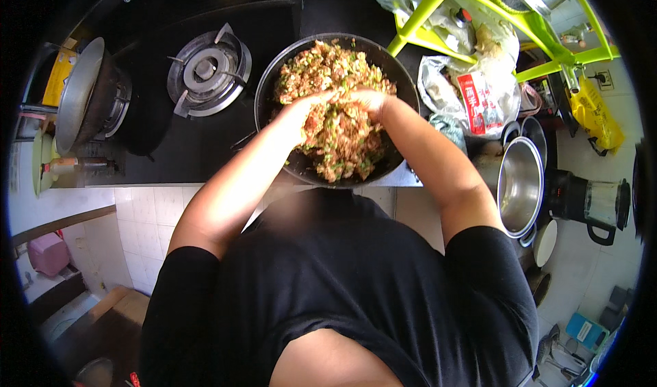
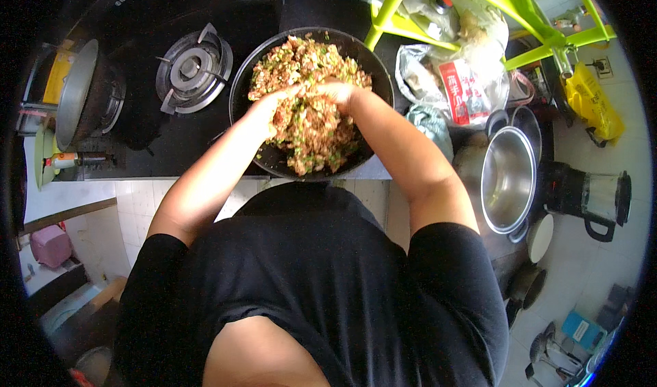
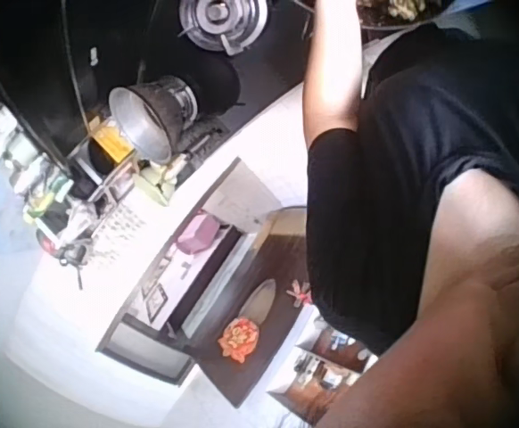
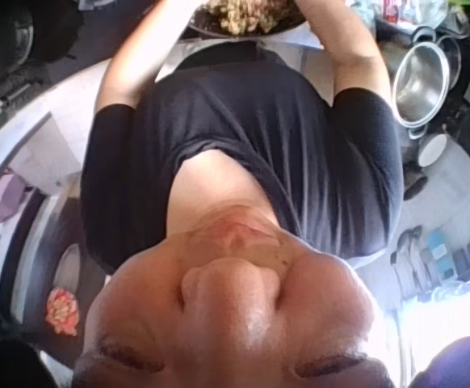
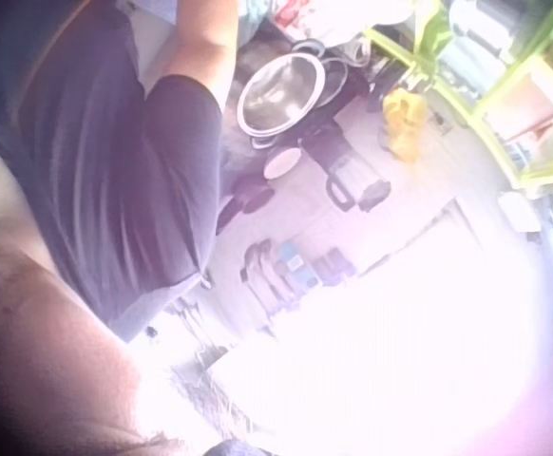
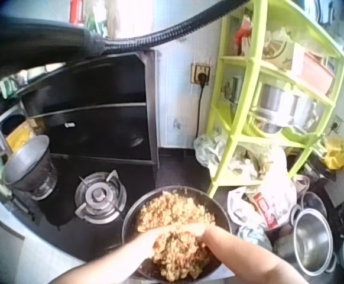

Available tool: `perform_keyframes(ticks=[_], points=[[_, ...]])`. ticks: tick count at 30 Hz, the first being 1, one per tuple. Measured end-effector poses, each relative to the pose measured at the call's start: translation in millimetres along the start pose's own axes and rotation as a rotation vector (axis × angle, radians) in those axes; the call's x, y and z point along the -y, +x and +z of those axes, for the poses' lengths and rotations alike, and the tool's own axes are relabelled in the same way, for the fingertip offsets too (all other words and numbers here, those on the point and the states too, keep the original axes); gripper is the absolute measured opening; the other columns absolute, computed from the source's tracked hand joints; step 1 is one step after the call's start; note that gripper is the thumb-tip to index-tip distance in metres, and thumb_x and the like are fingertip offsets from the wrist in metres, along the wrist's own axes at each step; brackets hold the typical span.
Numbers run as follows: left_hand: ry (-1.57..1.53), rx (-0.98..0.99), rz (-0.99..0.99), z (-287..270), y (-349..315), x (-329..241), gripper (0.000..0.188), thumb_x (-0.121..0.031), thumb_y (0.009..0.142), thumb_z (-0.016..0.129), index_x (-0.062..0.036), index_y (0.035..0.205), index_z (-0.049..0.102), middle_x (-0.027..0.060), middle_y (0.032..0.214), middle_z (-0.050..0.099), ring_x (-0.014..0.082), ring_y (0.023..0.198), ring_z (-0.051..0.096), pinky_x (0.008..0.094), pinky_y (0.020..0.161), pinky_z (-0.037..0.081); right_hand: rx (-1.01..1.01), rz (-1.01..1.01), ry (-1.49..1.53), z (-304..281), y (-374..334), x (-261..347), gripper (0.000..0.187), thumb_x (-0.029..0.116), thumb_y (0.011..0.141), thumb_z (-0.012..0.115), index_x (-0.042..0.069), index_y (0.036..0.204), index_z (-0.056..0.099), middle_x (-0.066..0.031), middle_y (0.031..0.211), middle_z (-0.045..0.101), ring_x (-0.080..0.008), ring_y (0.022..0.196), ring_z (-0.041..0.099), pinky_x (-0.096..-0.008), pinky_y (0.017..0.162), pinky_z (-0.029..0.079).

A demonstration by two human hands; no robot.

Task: The person adds chopped green vegetables from a plate into a large wok containing ground meat. They then use both hands to thoroughly mix the ingredients together, kneading and turning the mixture repeatedly until it is well combined.

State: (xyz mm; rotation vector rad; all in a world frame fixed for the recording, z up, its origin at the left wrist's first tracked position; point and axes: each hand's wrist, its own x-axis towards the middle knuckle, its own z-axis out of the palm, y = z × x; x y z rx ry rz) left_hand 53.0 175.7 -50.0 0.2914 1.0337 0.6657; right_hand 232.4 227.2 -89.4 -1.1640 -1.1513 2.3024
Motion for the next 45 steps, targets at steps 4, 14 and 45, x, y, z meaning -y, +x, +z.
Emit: perform_keyframes(ticks=[4, 14, 45], points=[[0.055, -0.041, 0.202, 5, -8, 0, 0.026, -0.008, 0.070, 0.064, -0.0004, 0.095, 0.059, 0.0114, 0.092, 0.061, 0.0207, 0.082, 0.059, 0.0325, 0.071, 0.050, 0.000, -0.005, 0.170, 6, -10, 8, 0.055, 0.013, 0.064, 0.073, -0.003, 0.111, 0.049, -0.0150, 0.099, 0.060, -0.0231, 0.089, 0.058, -0.0371, 0.080, 0.049], [0.244, -0.129, 0.531, 25, -34, 2, 0.016, -0.015, 0.083, 0.055, -0.0049, 0.095, 0.058, 0.0018, 0.068, 0.056, 0.0088, 0.043, 0.044, 0.0228, 0.035, 0.035, -0.442, -0.255, -0.996, 42, -72, 57, 0.035, 0.030, 0.076, 0.059, 0.002, 0.097, 0.059, -0.0154, 0.087, 0.061, -0.0219, 0.082, 0.057, -0.0326, 0.075, 0.046], [-0.117, 0.065, 0.349, 6, -7, -15, 0.036, -0.010, 0.073, 0.065, -0.0026, 0.106, 0.054, 0.0097, 0.095, 0.061, 0.0191, 0.086, 0.060, 0.0294, 0.074, 0.050, 0.174, -0.203, -0.172, 2, -25, 64, 0.069, 0.003, 0.067, 0.071, 0.003, 0.126, 0.036, -0.0081, 0.120, 0.049, -0.0180, 0.111, 0.045, -0.0328, 0.096, 0.034]])
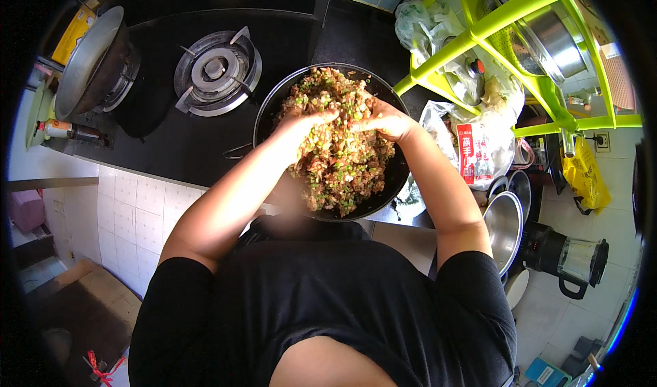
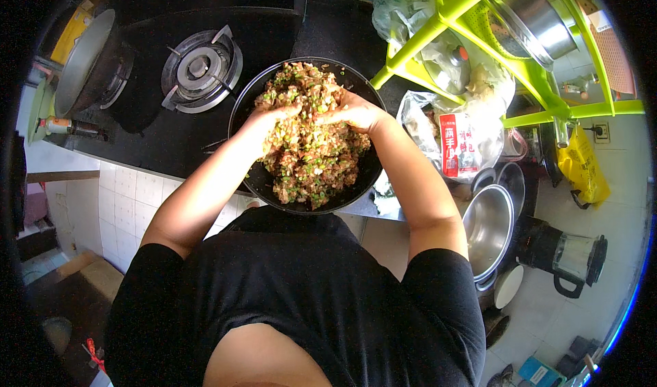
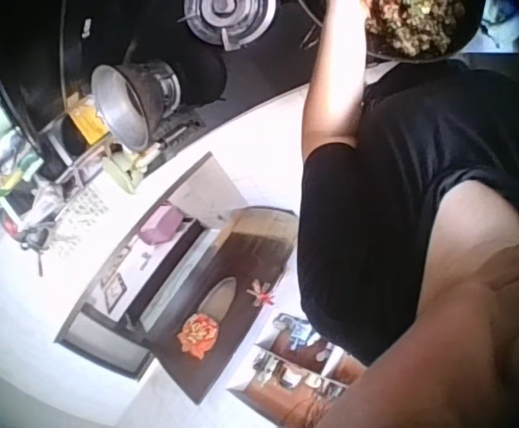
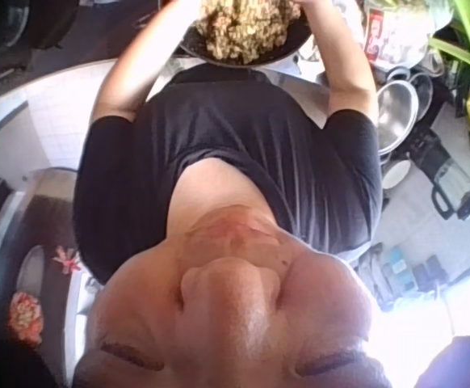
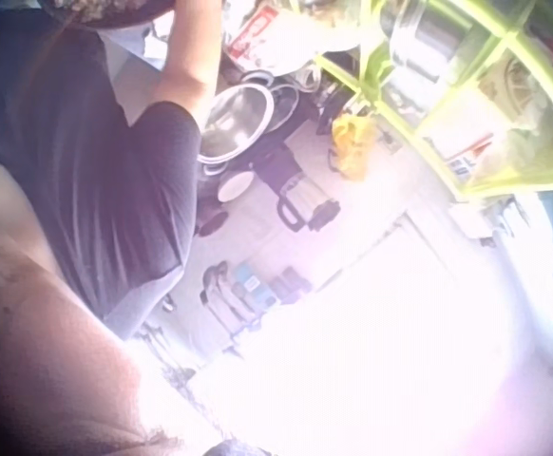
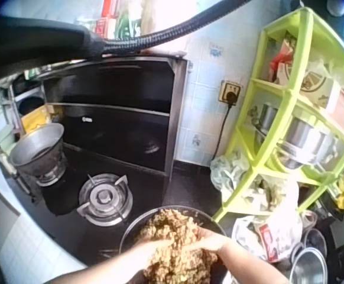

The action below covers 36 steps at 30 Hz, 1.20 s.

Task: The person adds chopped green vegetables from a plate into a large wok containing ground meat. They then use both hands to thoroughly mix the ingredients together, kneading and turning the mixture repeatedly until it is well combined.

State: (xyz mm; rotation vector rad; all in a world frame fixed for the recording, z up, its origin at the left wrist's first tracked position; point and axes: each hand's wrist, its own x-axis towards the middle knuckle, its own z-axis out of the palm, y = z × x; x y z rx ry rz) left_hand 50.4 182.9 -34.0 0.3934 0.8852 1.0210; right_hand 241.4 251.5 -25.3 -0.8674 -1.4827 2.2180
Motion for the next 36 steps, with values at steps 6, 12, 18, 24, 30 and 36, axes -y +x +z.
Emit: perform_keyframes(ticks=[6, 12, 18, 24, 30, 36], points=[[0.207, 0.004, 0.280, 25, -38, -3, 0.043, 0.004, 0.067, 0.066, -0.0020, 0.107, 0.052, 0.0080, 0.096, 0.061, 0.0157, 0.087, 0.059, 0.0287, 0.080, 0.048, 0.002, -0.234, 0.094, 23, -31, 12, 0.078, 0.006, 0.060, 0.076, 0.003, 0.126, 0.033, -0.0068, 0.122, 0.047, -0.0164, 0.111, 0.045, -0.0320, 0.094, 0.037], [0.398, -0.008, 0.328, 22, -35, -15, 0.029, 0.006, 0.072, 0.057, -0.0016, 0.100, 0.058, 0.0046, 0.093, 0.062, 0.0133, 0.084, 0.058, 0.0268, 0.075, 0.047, -0.350, -0.370, -0.156, 36, -40, 22, 0.036, -0.003, 0.070, 0.060, 0.001, 0.105, 0.052, -0.0037, 0.094, 0.061, -0.0094, 0.085, 0.056, -0.0236, 0.079, 0.044], [0.329, -0.180, 0.127, 13, -37, 7, 0.028, -0.006, 0.078, 0.053, -0.0021, 0.106, 0.055, 0.0064, 0.097, 0.060, 0.0122, 0.084, 0.057, 0.0264, 0.074, 0.046, -0.629, 0.083, -0.551, 43, -57, 11, 0.034, 0.026, 0.076, 0.058, 0.001, 0.099, 0.058, -0.0141, 0.090, 0.062, -0.0208, 0.080, 0.059, -0.0305, 0.076, 0.045], [0.410, -0.116, -0.089, -4, -35, 25, 0.040, -0.028, 0.078, 0.062, -0.0057, 0.110, 0.055, 0.0073, 0.110, 0.056, 0.0160, 0.101, 0.050, 0.0308, 0.088, 0.039, -0.755, 0.017, -0.588, 39, -56, -51, 0.075, 0.026, 0.069, 0.073, 0.001, 0.126, 0.031, -0.0110, 0.117, 0.049, -0.0179, 0.107, 0.046, -0.0299, 0.094, 0.034], [-0.031, 0.148, -0.286, -13, 0, 18, 0.046, -0.035, 0.084, 0.053, -0.0049, 0.118, 0.047, 0.0112, 0.116, 0.052, 0.0224, 0.106, 0.051, 0.0394, 0.091, 0.041, -0.440, 0.103, 0.316, 37, -41, -37, 0.094, 0.020, 0.060, 0.079, 0.005, 0.132, 0.021, -0.0113, 0.121, 0.047, -0.0226, 0.110, 0.046, -0.0370, 0.094, 0.037], [-0.008, 0.056, -0.263, -11, 6, 19, 0.037, -0.025, 0.085, 0.049, -0.0018, 0.114, 0.049, 0.0116, 0.111, 0.056, 0.0213, 0.097, 0.056, 0.0346, 0.086, 0.045, -0.231, -0.091, 0.354, 30, -32, -51, 0.065, 0.013, 0.066, 0.072, 0.003, 0.123, 0.041, -0.0084, 0.116, 0.053, -0.0203, 0.107, 0.049, -0.0348, 0.093, 0.037]])
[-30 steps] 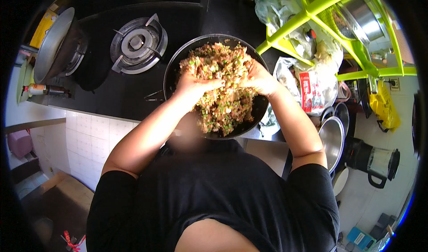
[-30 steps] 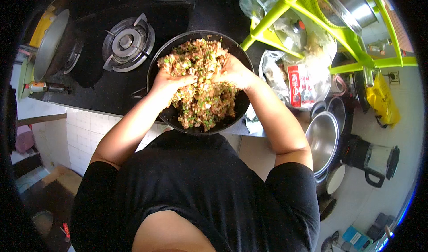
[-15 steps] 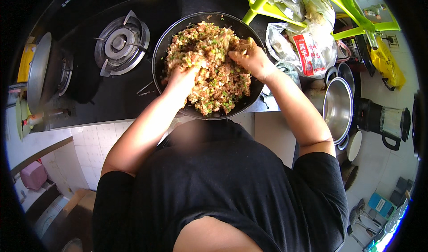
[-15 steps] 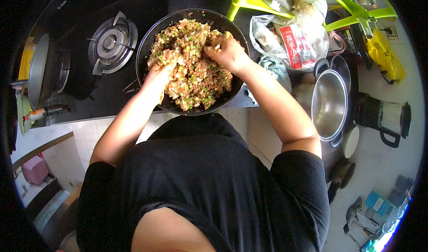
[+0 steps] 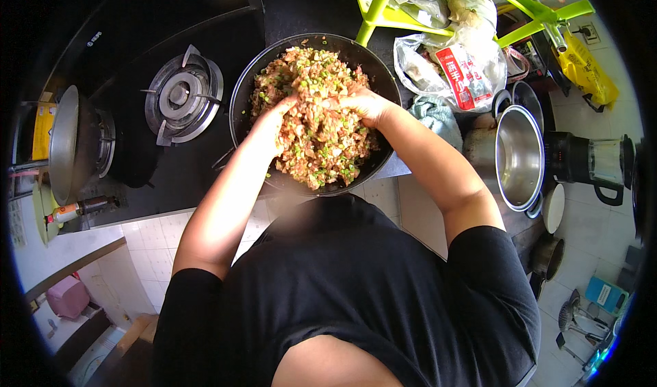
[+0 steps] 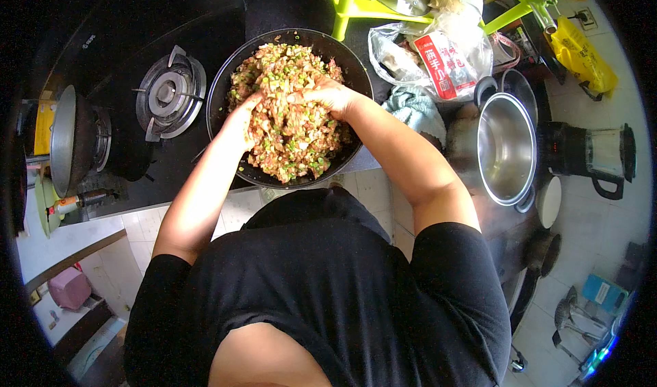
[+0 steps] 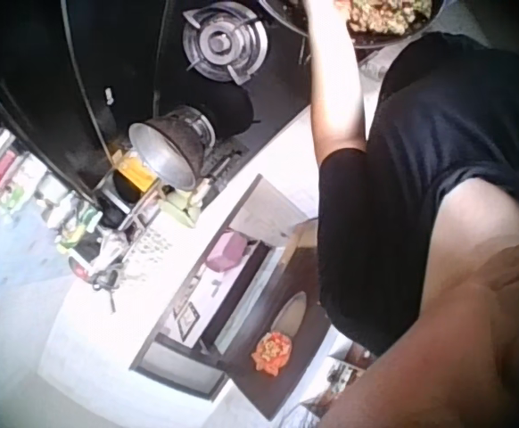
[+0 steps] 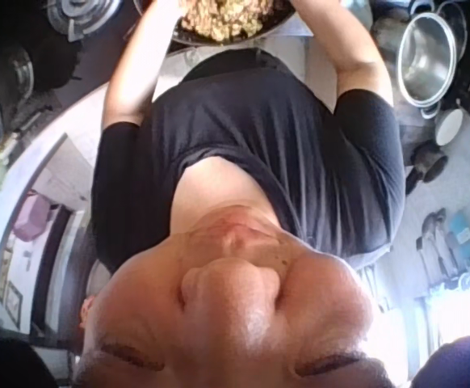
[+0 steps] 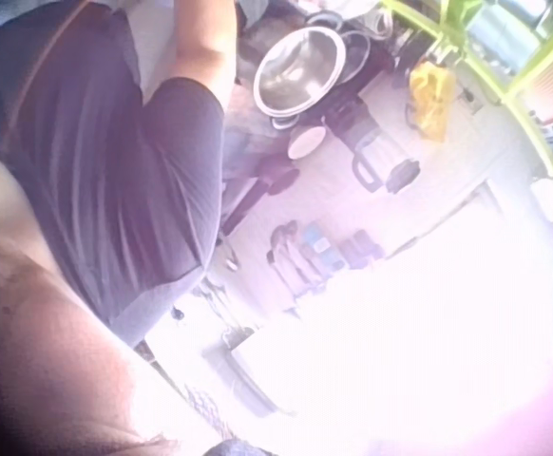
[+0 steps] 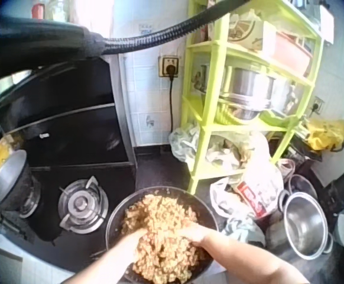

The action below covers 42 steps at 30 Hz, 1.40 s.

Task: The person adds chopped green vegetables from a plate into a large wok containing ground meat. They then use both hands to thoroughly mix the ingredients together, kneading and turning the mixture repeatedly until it is well combined.

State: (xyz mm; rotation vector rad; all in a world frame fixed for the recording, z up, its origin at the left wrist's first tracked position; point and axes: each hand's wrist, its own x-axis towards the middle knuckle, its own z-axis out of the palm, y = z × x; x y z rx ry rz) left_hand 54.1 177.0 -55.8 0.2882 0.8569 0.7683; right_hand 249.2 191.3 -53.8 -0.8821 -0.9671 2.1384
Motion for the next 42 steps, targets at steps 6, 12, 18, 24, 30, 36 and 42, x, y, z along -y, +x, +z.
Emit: perform_keyframes(ticks=[6, 12, 18, 24, 30, 36, 42], points=[[0.069, 0.212, 0.246, 13, -33, -14, 0.046, -0.009, 0.073, 0.066, 0.0003, 0.115, 0.048, 0.0122, 0.109, 0.056, 0.0226, 0.097, 0.056, 0.0346, 0.086, 0.045, 0.098, -0.213, -0.237, 15, -21, 43, 0.078, 0.009, 0.065, 0.071, 0.007, 0.131, 0.029, -0.0080, 0.126, 0.042, -0.0193, 0.115, 0.042, -0.0326, 0.097, 0.032], [0.394, 0.180, 0.459, 32, -55, -23, 0.054, 0.008, 0.065, 0.067, -0.0016, 0.114, 0.047, 0.0100, 0.107, 0.057, 0.0183, 0.095, 0.057, 0.0316, 0.084, 0.047, 0.121, -0.367, -0.314, 36, -41, 65, 0.081, 0.014, 0.065, 0.070, 0.008, 0.133, 0.026, -0.0080, 0.132, 0.033, -0.0183, 0.122, 0.033, -0.0329, 0.100, 0.028], [1.155, 0.203, 0.842, 14, -47, -7, 0.070, -0.003, 0.063, 0.073, -0.0030, 0.122, 0.036, 0.0151, 0.123, 0.043, 0.0251, 0.106, 0.050, 0.0366, 0.092, 0.041, 0.024, -0.053, -0.474, 50, -56, 39, 0.071, 0.006, 0.070, 0.063, 0.007, 0.132, 0.027, -0.0064, 0.131, 0.033, -0.0171, 0.109, 0.045, -0.0319, 0.083, 0.046], [2.041, 0.028, 0.494, 1, -31, 8, 0.071, -0.041, 0.056, 0.074, -0.0029, 0.110, 0.047, 0.0179, 0.105, 0.054, 0.0309, 0.092, 0.054, 0.0376, 0.084, 0.044, -0.095, 0.370, -1.805, 71, -35, 4, 0.072, 0.031, 0.067, 0.069, 0.007, 0.124, 0.032, -0.0157, 0.102, 0.054, -0.0298, 0.095, 0.055, -0.0380, 0.079, 0.045], [2.314, -0.130, 0.225, 2, 5, 2, 0.051, -0.035, 0.067, 0.067, -0.0033, 0.104, 0.052, 0.0168, 0.081, 0.060, 0.0312, 0.077, 0.058, 0.0384, 0.071, 0.048, -0.198, 0.308, -1.950, 39, 6, -14, 0.043, 0.011, 0.072, 0.055, 0.006, 0.115, 0.048, -0.0135, 0.109, 0.053, -0.0269, 0.098, 0.054, -0.0315, 0.083, 0.044], [2.157, -0.367, 0.167, 7, 30, -5, 0.019, -0.013, 0.080, 0.048, -0.0038, 0.094, 0.057, 0.0141, 0.076, 0.060, 0.0235, 0.068, 0.059, 0.0320, 0.060, 0.048, -0.326, 0.272, -1.661, 7, 19, 4, 0.027, 0.014, 0.071, 0.052, -0.002, 0.092, 0.060, -0.0192, 0.091, 0.061, -0.0306, 0.084, 0.060, -0.0355, 0.078, 0.047], [0.930, 0.007, 0.265, 8, -31, -20, 0.061, -0.006, 0.077, 0.058, -0.0030, 0.131, 0.030, 0.0090, 0.103, 0.057, 0.0127, 0.084, 0.056, 0.0248, 0.077, 0.044, -0.033, 0.217, -1.480, 25, -19, 63, 0.050, 0.035, 0.076, 0.056, -0.004, 0.108, 0.053, -0.0234, 0.106, 0.054, -0.0309, 0.102, 0.051, -0.0334, 0.088, 0.040]])
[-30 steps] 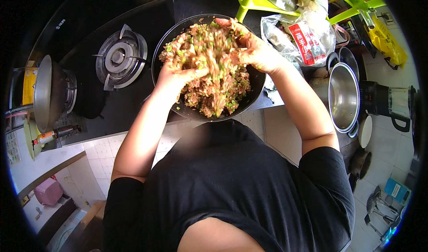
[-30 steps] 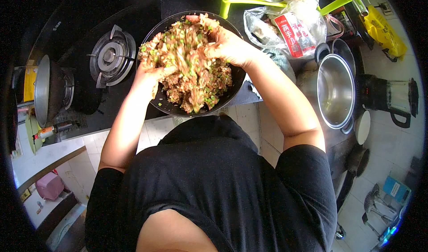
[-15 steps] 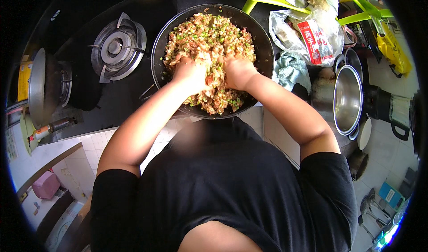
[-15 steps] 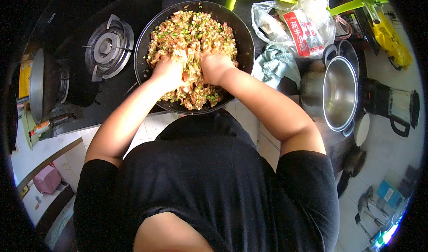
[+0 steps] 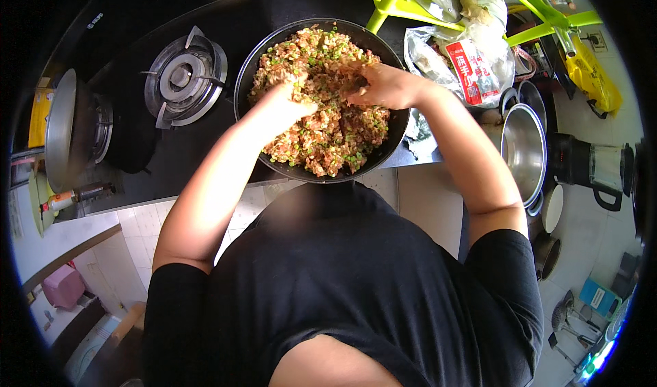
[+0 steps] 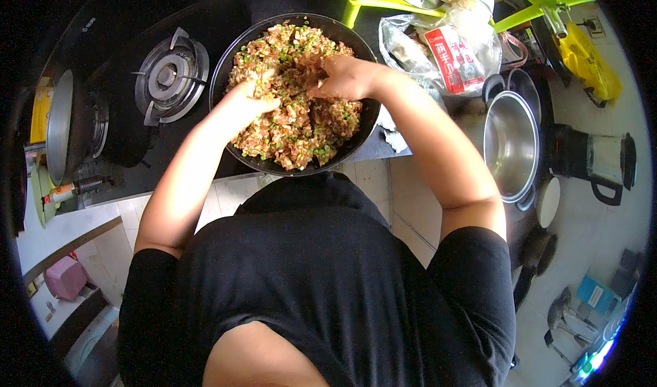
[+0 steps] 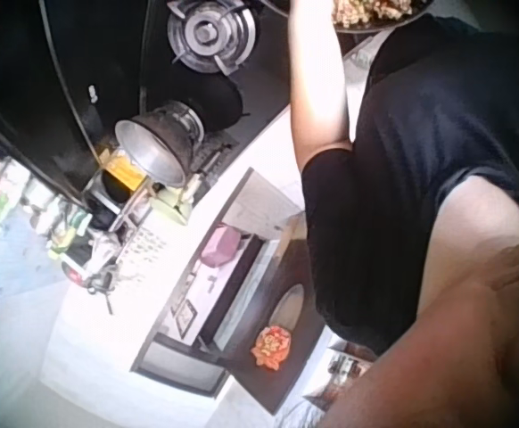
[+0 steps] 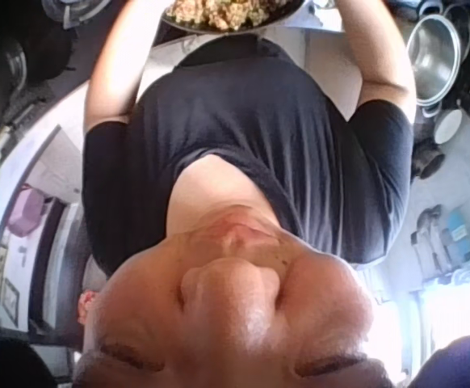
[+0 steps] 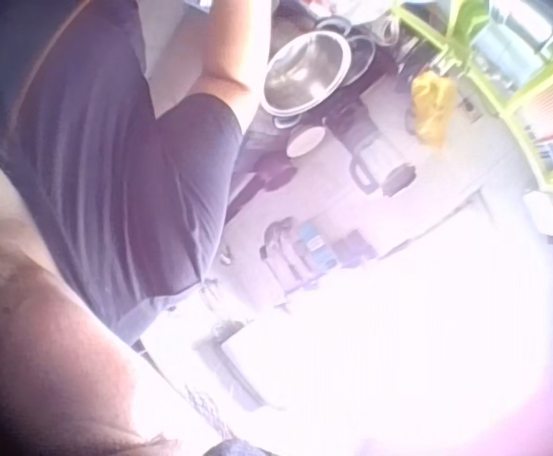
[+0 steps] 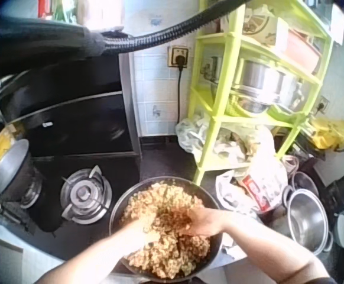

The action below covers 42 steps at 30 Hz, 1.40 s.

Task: The person adds chopped green vegetables from a plate into a large wok containing ground meat. They then use both hands to thoroughly mix the ingredients together, kneading and turning the mixture repeatedly until it is well combined.

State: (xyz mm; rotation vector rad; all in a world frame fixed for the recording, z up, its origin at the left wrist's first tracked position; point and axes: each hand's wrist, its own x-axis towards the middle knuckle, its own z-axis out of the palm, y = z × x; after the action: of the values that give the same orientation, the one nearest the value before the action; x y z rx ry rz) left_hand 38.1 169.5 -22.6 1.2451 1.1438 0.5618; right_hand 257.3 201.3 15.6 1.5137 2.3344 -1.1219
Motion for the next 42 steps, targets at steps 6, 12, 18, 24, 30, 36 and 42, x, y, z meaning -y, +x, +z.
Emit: perform_keyframes(ticks=[6, 12, 18, 24, 30, 36, 42], points=[[-0.563, -0.075, -0.108, 21, -48, -27, 0.058, -0.005, 0.079, 0.057, -0.0017, 0.130, 0.030, 0.0107, 0.108, 0.054, 0.0182, 0.092, 0.055, 0.0302, 0.085, 0.043, 0.022, -0.072, -0.016, -41, 26, 30, 0.049, 0.032, 0.083, 0.054, 0.007, 0.124, 0.043, -0.0150, 0.110, 0.056, -0.0196, 0.101, 0.052, -0.0297, 0.088, 0.039], [-0.884, -0.305, -0.398, 11, -52, -34, 0.038, -0.023, 0.082, 0.052, -0.0068, 0.116, 0.045, 0.0101, 0.106, 0.056, 0.0231, 0.092, 0.058, 0.0375, 0.077, 0.048, 0.047, -0.164, -0.003, -20, 123, 14, 0.073, 0.047, 0.072, 0.062, 0.004, 0.126, 0.039, -0.0182, 0.122, 0.046, -0.0278, 0.115, 0.042, -0.0335, 0.097, 0.031], [-1.227, -0.279, -0.182, 12, 9, 27, 0.043, -0.038, 0.085, 0.046, -0.0082, 0.116, 0.048, 0.0087, 0.113, 0.054, 0.0216, 0.102, 0.053, 0.0370, 0.088, 0.042, 0.430, -0.030, 0.132, -3, 159, 30, 0.082, 0.059, 0.054, 0.070, 0.000, 0.110, 0.054, -0.0171, 0.114, 0.053, -0.0273, 0.109, 0.046, -0.0377, 0.094, 0.033], [-1.304, -0.213, -0.097, 9, 16, 24, 0.045, -0.041, 0.085, 0.047, -0.0068, 0.115, 0.049, 0.0091, 0.108, 0.056, 0.0211, 0.095, 0.057, 0.0390, 0.083, 0.046, 0.436, -0.244, 0.196, -26, 97, 34, 0.076, 0.058, 0.060, 0.067, 0.001, 0.108, 0.053, -0.0154, 0.096, 0.059, -0.0244, 0.092, 0.054, -0.0349, 0.086, 0.040], [-1.095, -0.402, -0.076, 11, 12, 22, 0.026, -0.013, 0.086, 0.048, -0.0067, 0.111, 0.050, 0.0113, 0.106, 0.057, 0.0221, 0.091, 0.059, 0.0370, 0.076, 0.051, 0.116, -0.293, -0.182, 14, -2, 42, 0.049, 0.043, 0.074, 0.062, 0.011, 0.109, 0.056, -0.0161, 0.093, 0.060, -0.0303, 0.089, 0.057, -0.0365, 0.081, 0.045], [-0.939, -0.329, -0.117, 8, 32, 40, 0.031, -0.012, 0.083, 0.051, -0.0004, 0.112, 0.050, 0.0138, 0.107, 0.057, 0.0235, 0.092, 0.059, 0.0361, 0.078, 0.050, -0.014, -0.121, -0.367, 73, 10, 15, 0.023, 0.024, 0.081, 0.047, 0.011, 0.095, 0.061, -0.0174, 0.086, 0.059, -0.0299, 0.084, 0.057, -0.0388, 0.076, 0.047], [-0.741, -0.301, -0.101, 6, 34, 45, 0.031, -0.010, 0.083, 0.050, -0.0011, 0.112, 0.049, 0.0131, 0.103, 0.058, 0.0231, 0.091, 0.059, 0.0364, 0.076, 0.050, 0.339, 0.107, -0.531, 65, 63, 7, 0.029, 0.015, 0.077, 0.044, -0.004, 0.091, 0.060, -0.0230, 0.104, 0.054, -0.0271, 0.102, 0.051, -0.0385, 0.082, 0.043]])
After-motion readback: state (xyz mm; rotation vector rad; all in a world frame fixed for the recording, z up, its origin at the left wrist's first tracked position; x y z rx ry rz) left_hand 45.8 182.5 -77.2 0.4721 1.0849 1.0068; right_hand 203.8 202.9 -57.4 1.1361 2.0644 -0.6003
